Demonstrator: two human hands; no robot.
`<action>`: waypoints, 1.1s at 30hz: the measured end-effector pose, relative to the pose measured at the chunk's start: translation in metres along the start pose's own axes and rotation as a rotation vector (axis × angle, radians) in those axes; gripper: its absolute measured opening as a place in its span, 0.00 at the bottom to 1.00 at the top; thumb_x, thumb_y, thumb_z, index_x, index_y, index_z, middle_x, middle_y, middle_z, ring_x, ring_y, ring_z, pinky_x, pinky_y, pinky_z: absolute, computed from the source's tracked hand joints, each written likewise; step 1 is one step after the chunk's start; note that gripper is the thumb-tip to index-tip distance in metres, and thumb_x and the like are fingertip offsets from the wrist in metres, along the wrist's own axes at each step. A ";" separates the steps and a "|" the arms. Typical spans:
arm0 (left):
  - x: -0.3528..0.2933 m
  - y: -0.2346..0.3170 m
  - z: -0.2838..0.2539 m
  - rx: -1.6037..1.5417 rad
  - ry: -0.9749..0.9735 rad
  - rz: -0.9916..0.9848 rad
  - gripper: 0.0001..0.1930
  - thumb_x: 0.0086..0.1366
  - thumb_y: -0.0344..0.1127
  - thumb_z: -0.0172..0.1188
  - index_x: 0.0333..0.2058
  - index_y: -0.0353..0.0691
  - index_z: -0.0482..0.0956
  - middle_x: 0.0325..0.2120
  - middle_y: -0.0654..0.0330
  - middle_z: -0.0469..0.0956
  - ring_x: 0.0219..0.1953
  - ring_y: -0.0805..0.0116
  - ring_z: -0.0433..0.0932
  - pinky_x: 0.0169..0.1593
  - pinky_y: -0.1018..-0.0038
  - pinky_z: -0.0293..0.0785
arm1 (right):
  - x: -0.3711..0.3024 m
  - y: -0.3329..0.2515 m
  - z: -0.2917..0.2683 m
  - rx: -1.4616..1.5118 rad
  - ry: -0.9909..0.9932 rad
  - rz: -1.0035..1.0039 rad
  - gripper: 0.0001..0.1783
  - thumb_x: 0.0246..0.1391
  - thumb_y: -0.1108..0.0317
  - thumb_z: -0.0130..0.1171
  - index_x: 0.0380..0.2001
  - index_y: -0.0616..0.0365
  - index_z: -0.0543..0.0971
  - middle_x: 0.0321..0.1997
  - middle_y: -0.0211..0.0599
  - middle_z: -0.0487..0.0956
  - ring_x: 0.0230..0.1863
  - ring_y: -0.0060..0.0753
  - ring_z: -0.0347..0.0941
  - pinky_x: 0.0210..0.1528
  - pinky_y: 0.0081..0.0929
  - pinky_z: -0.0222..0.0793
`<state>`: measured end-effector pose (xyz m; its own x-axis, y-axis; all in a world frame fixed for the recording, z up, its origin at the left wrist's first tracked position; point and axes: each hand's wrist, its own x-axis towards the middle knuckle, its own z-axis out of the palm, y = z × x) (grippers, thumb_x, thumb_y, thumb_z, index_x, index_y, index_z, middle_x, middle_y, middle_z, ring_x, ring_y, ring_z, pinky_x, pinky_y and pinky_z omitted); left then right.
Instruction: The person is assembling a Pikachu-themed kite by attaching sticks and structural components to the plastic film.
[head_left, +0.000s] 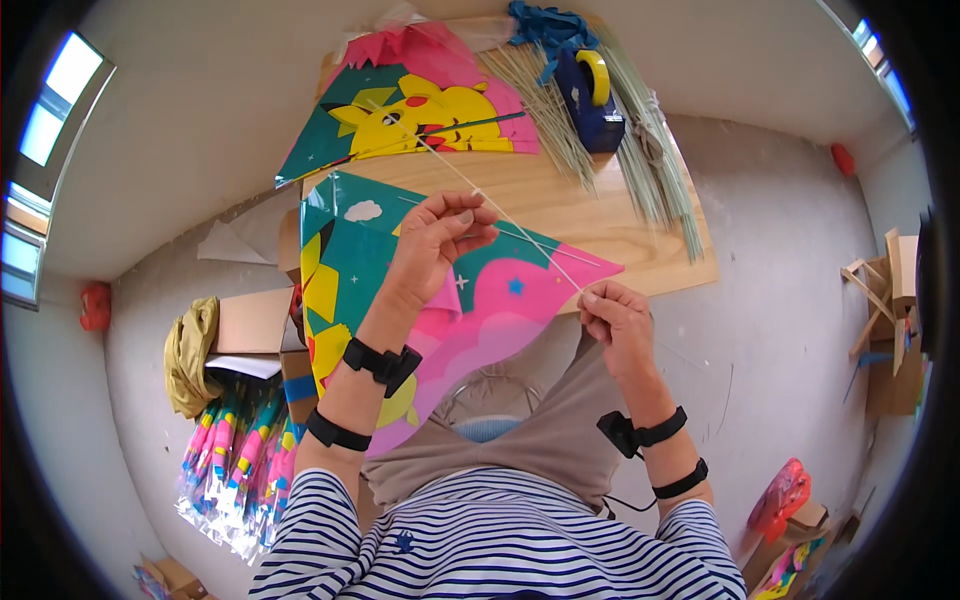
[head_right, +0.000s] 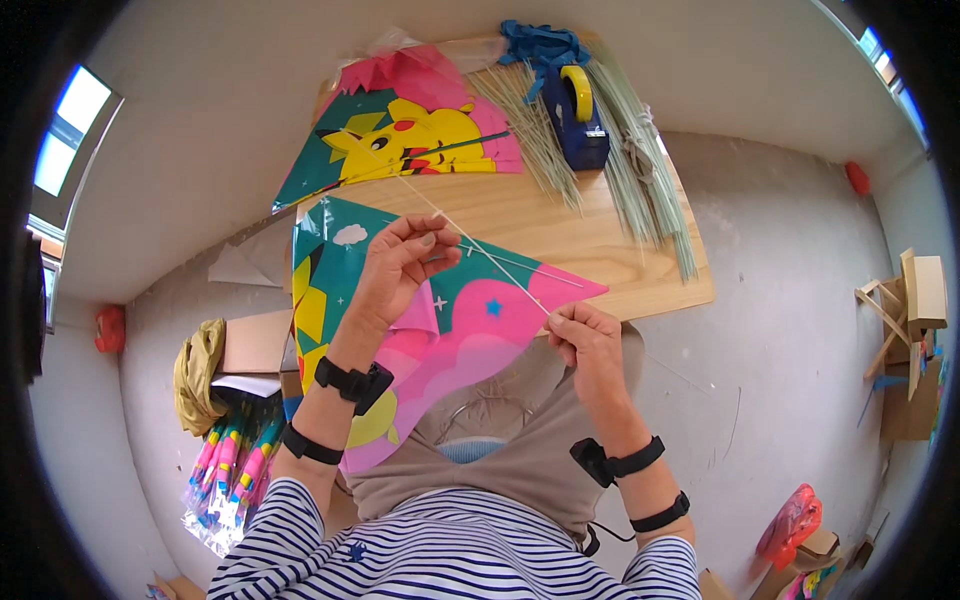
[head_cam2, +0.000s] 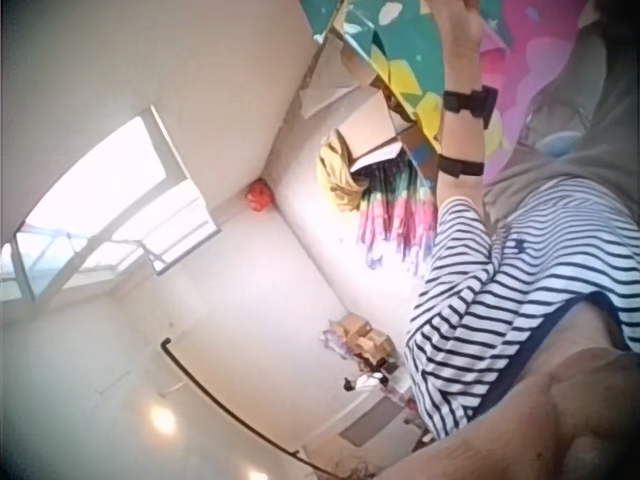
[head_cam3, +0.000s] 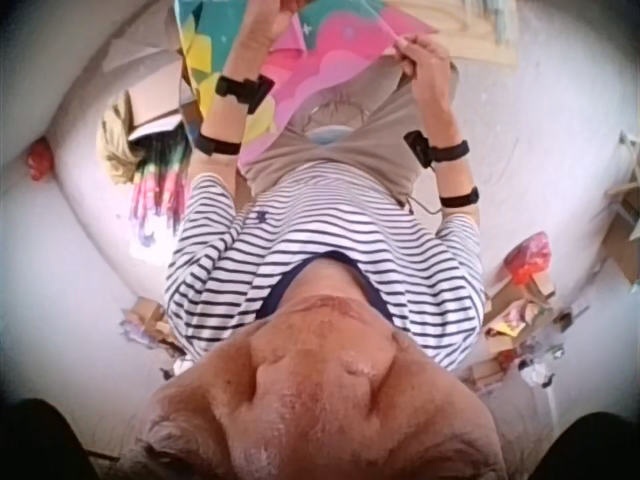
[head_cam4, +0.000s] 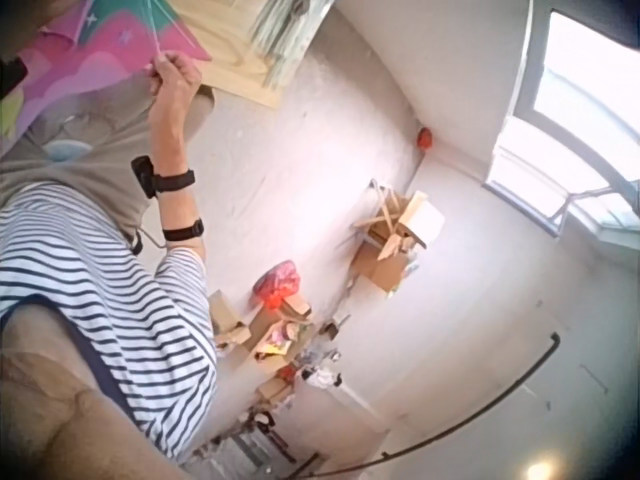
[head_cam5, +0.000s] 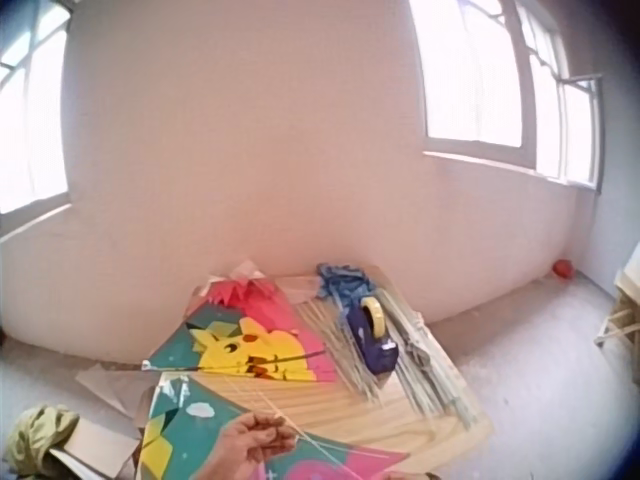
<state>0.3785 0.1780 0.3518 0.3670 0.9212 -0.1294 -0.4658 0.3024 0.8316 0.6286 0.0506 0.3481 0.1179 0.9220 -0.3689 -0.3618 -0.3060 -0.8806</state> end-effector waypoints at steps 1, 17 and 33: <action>-0.002 0.002 0.003 0.013 0.009 -0.005 0.10 0.69 0.27 0.56 0.47 0.33 0.76 0.39 0.51 0.83 0.40 0.61 0.84 0.49 0.66 0.81 | -0.001 0.000 -0.001 -0.004 -0.006 -0.002 0.07 0.57 0.72 0.58 0.26 0.62 0.80 0.21 0.28 0.75 0.17 0.11 0.60 0.20 0.12 0.50; -0.007 -0.001 0.017 -0.016 0.053 -0.028 0.08 0.69 0.29 0.58 0.45 0.35 0.77 0.37 0.54 0.82 0.35 0.70 0.81 0.45 0.72 0.79 | -0.025 0.000 -0.005 -0.045 -0.007 -0.036 0.07 0.56 0.71 0.58 0.27 0.62 0.81 0.21 0.26 0.75 0.19 0.11 0.61 0.21 0.11 0.51; -0.002 -0.010 0.010 0.048 0.110 -0.033 0.02 0.68 0.27 0.56 0.34 0.37 0.74 0.32 0.54 0.81 0.30 0.70 0.80 0.39 0.74 0.79 | -0.026 0.017 -0.011 -0.400 -0.109 -0.171 0.08 0.57 0.68 0.61 0.31 0.63 0.82 0.24 0.27 0.78 0.20 0.13 0.66 0.22 0.14 0.60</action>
<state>0.3906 0.1704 0.3495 0.2901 0.9328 -0.2137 -0.4151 0.3238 0.8502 0.6295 0.0192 0.3394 0.0387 0.9804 -0.1930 0.0428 -0.1946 -0.9800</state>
